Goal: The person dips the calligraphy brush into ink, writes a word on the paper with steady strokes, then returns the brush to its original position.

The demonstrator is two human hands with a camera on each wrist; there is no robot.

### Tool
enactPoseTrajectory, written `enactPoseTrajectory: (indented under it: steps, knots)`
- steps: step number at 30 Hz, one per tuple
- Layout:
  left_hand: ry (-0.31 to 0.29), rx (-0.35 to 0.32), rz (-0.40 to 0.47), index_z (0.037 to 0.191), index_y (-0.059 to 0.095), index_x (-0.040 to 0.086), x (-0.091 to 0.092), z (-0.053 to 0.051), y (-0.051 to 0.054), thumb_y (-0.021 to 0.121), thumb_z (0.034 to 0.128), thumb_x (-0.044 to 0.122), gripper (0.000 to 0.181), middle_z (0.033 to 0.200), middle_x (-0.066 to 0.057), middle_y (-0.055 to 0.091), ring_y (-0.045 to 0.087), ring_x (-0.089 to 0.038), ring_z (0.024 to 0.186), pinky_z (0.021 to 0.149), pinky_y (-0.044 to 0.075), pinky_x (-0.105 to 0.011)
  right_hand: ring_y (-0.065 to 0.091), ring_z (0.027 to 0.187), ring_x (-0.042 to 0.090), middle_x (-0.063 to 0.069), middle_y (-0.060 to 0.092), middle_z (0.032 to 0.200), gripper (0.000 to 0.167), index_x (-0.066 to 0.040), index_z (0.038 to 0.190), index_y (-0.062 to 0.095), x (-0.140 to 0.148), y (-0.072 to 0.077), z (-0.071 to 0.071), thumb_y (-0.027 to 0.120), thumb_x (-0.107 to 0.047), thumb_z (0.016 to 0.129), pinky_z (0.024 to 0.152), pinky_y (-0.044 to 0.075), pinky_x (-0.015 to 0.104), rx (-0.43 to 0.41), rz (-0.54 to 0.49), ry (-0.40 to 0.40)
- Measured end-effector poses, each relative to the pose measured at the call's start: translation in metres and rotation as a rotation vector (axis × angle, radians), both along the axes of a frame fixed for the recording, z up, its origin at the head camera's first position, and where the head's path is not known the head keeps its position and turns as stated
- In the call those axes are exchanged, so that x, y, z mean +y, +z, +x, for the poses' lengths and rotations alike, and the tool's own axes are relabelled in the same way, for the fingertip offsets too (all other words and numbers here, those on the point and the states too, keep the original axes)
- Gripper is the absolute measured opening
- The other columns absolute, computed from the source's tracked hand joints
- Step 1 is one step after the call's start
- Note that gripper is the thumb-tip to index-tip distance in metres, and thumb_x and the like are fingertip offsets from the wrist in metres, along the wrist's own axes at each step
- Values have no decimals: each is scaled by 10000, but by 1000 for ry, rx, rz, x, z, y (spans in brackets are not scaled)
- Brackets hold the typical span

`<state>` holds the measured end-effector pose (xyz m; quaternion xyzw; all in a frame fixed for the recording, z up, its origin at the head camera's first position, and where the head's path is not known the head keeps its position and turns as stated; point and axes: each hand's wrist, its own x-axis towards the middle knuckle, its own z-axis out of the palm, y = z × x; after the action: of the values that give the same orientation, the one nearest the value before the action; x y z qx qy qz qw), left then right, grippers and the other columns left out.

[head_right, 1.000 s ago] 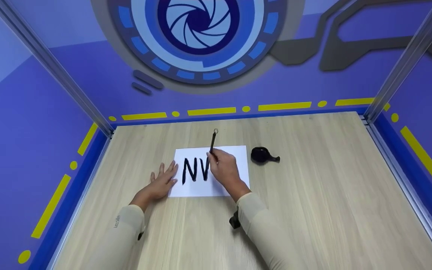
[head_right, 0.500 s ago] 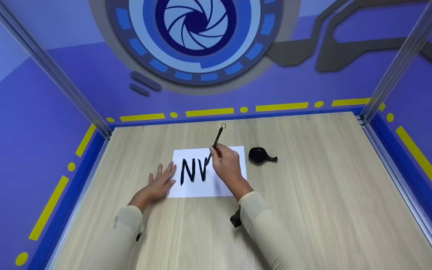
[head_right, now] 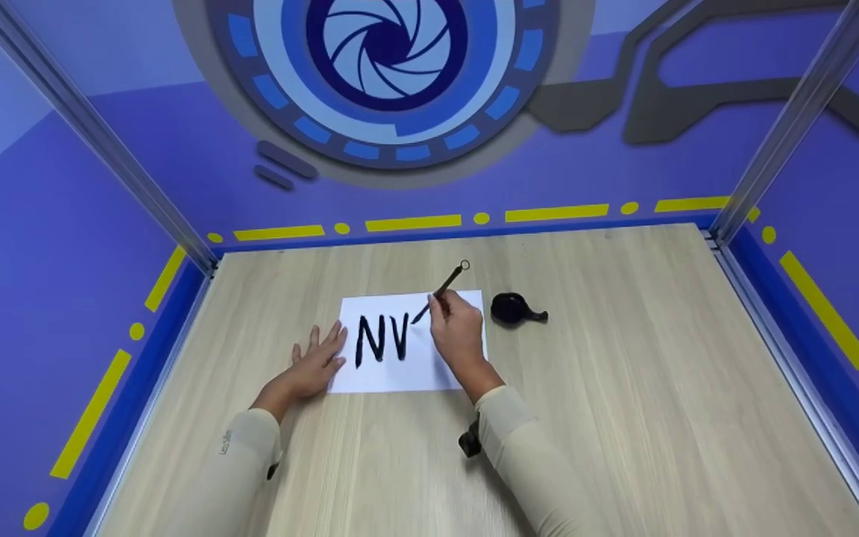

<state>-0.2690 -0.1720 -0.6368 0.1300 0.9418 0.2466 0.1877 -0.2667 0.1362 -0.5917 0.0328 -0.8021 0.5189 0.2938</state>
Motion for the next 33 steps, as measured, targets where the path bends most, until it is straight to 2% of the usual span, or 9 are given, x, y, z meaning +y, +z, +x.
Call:
enactPoseTrajectory:
  steps: [5, 14, 24, 33]
  knots:
    - [0, -3, 8, 1730, 161, 185, 0, -2, 0, 395, 1158, 323, 633, 1836, -30, -13, -174, -433, 1675, 1279, -155, -747, 652, 679, 86, 91, 781, 761, 134, -28, 871, 753, 4, -2, -2, 743, -96, 986, 643, 491, 145, -44, 2, -37]
    - [-5, -19, 3, 1733, 126, 223, 1, -4, 0, 385, 1160, 366, 645, 1833, 6, -49, -211, -399, 1672, 1286, -175, -723, 619, 687, 82, 91, 769, 767, 128, -40, 874, 749, 3, -7, -4, 746, -100, 987, 646, 471, 161, -71, -20, -59]
    - [-2, -24, -7, 1732, 126, 230, 0, -2, -4, 385, 1162, 361, 640, 1832, 13, -50, -202, -393, 1676, 1287, -171, -726, 607, 683, 100, 89, 754, 758, 131, -23, 894, 742, 1, -13, -3, 735, -99, 1000, 635, 472, 185, -79, 19, -18]
    - [-17, -11, -4, 1733, 137, 191, -1, -2, -1, 377, 1162, 341, 637, 1835, -24, -32, -186, -429, 1674, 1278, -154, -751, 620, 688, 127, 90, 766, 771, 137, -26, 906, 746, 0, -14, -7, 734, -121, 1005, 650, 495, 241, -86, 82, -13]
